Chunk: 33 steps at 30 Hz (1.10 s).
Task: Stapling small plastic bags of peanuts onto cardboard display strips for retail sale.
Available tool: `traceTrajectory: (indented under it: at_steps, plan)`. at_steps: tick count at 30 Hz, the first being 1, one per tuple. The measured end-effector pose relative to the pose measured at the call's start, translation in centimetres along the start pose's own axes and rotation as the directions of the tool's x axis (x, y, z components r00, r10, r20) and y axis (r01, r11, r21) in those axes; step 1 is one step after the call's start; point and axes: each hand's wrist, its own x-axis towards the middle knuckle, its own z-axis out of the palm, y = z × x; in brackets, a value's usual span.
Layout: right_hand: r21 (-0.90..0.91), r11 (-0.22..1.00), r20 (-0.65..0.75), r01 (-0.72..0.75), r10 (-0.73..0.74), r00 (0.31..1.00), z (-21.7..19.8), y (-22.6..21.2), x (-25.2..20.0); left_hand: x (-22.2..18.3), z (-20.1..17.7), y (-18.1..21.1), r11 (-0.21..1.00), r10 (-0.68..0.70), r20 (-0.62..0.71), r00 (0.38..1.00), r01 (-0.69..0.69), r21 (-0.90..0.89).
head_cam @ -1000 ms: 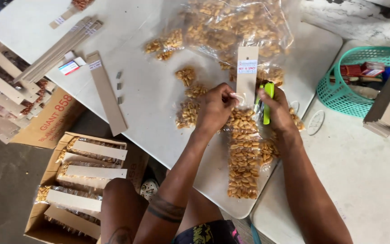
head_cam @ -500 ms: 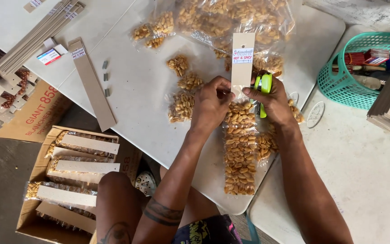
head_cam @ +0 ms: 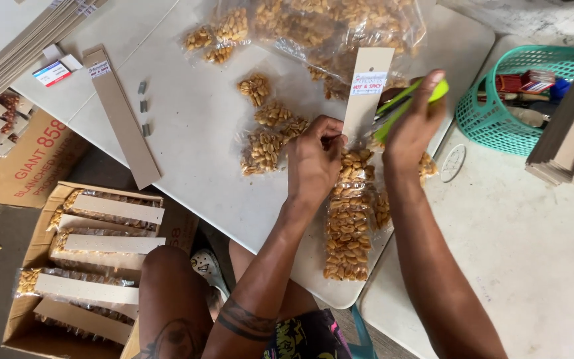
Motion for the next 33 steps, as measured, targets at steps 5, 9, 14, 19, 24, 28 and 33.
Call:
traceTrajectory:
  at_steps: [5, 9, 14, 19, 24, 28, 33]
  plan:
    - [-0.215, 0.976, 0.062, -0.041, 0.055, 0.997, 1.4, 0.2, -0.9, -1.3, 0.7, 0.7, 0.997, 0.063, 0.056, 0.996, -0.065, 0.031]
    - [-0.104, 0.994, 0.044, -0.018, 0.023, 0.999, 1.5, 0.2, 0.5, -0.7, 0.7, -1.4, 0.955, 0.288, 0.043, 0.957, -0.290, 0.056]
    - [-0.264, 0.846, 0.410, -0.463, 0.533, 0.740, -1.2, -2.6, 2.0, 0.2, -2.3, -1.0, 0.978, 0.200, 0.244, 0.949, -0.178, -0.110]
    - [-0.040, 0.995, 0.626, -0.090, 0.095, 0.774, -2.6, 1.7, 0.5, 0.2, -10.2, -3.7, 0.789, 0.128, 0.123, 0.984, -0.176, 0.588]
    - [0.026, 0.991, 0.573, -0.129, 0.091, 0.814, -2.8, 1.5, -0.2, -1.4, -12.2, -6.2, 0.735, -0.039, 0.054, 0.998, -0.008, 0.678]
    - [-0.002, 0.997, 0.586, -0.075, 0.062, 0.808, -2.4, 1.6, 0.2, 0.0, -12.3, -6.3, 0.851, -0.262, -0.035, 0.964, 0.248, 0.463]
    - [0.048, 0.994, 0.571, -0.095, 0.051, 0.819, -2.2, 0.7, 0.0, 1.9, -12.6, -9.1, 0.862, -0.458, 0.034, 0.888, 0.435, 0.259]
